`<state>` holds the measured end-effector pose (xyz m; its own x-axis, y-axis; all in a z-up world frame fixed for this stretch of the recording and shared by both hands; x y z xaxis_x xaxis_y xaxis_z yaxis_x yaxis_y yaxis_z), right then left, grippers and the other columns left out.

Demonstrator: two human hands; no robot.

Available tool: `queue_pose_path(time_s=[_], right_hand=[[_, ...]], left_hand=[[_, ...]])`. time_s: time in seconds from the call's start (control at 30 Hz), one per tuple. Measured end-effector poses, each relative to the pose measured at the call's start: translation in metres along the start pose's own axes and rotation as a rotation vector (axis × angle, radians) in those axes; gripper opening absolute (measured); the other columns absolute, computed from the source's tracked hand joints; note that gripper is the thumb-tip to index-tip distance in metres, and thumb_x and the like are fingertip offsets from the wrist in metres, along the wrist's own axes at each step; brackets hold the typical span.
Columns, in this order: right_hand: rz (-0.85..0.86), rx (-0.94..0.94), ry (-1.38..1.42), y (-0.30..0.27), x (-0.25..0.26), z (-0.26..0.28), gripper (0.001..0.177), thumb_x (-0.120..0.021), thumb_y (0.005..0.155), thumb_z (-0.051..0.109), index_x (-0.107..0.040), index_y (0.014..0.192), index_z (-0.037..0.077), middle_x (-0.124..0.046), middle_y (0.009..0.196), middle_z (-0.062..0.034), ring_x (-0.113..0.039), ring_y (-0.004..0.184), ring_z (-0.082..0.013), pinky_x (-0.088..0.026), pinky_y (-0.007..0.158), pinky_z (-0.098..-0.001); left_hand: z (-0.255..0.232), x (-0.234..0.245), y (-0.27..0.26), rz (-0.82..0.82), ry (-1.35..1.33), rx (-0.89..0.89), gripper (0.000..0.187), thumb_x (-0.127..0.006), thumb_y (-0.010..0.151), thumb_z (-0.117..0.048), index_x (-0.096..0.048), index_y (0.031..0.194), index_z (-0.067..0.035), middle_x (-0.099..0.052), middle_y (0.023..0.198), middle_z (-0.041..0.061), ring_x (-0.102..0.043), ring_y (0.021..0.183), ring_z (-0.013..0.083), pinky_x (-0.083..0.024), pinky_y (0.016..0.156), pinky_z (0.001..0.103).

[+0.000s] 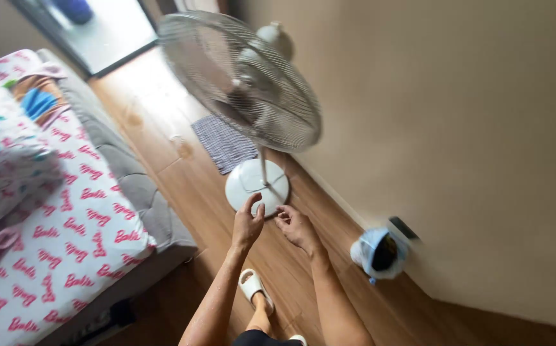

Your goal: Cleaning the bathroom floor with a mop and organizing cleaning supplies.

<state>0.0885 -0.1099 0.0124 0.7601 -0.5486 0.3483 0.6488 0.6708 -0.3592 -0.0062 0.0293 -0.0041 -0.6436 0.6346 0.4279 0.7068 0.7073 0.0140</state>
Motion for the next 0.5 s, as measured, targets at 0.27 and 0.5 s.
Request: queue_pose_path(time_s=[0.27, 0.5], right_hand=[[0.121, 0.088, -0.041, 0.115, -0.081, 0.078, 0.043, -0.068, 0.094, 0.025, -0.064, 0.133, 0.009, -0.076, 0.111, -0.0117, -0.073, 0.097, -0.0193, -0.058, 0.085, -0.0328], [0.169, 0.176, -0.113, 0.215, -0.121, 0.161, 0.042, -0.068, 0.093, 0.026, -0.065, 0.131, 0.008, -0.077, 0.110, -0.0144, -0.075, 0.099, -0.0225, -0.058, 0.086, -0.0334]], left_hand=[[0.048, 0.112, 0.108, -0.174, -0.138, 0.077, 0.034, -0.063, 0.098, -0.023, -0.068, 0.125, -0.003, -0.076, 0.117, 0.013, -0.071, 0.112, 0.0240, -0.053, 0.095, 0.034], [0.091, 0.153, 0.213, -0.358, -0.153, 0.069, 0.031, -0.064, 0.098, -0.022, -0.070, 0.121, -0.002, -0.078, 0.110, 0.014, -0.074, 0.105, 0.0225, -0.056, 0.089, 0.033]])
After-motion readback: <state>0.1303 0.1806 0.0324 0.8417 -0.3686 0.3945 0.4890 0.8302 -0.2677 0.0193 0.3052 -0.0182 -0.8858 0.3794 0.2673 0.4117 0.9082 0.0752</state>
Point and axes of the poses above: each hand's wrist, its own y-axis towards the middle knuckle, its own x-axis out of the back of the hand, z = x × y, the point moved 1 cm from there along y, towards the middle knuckle
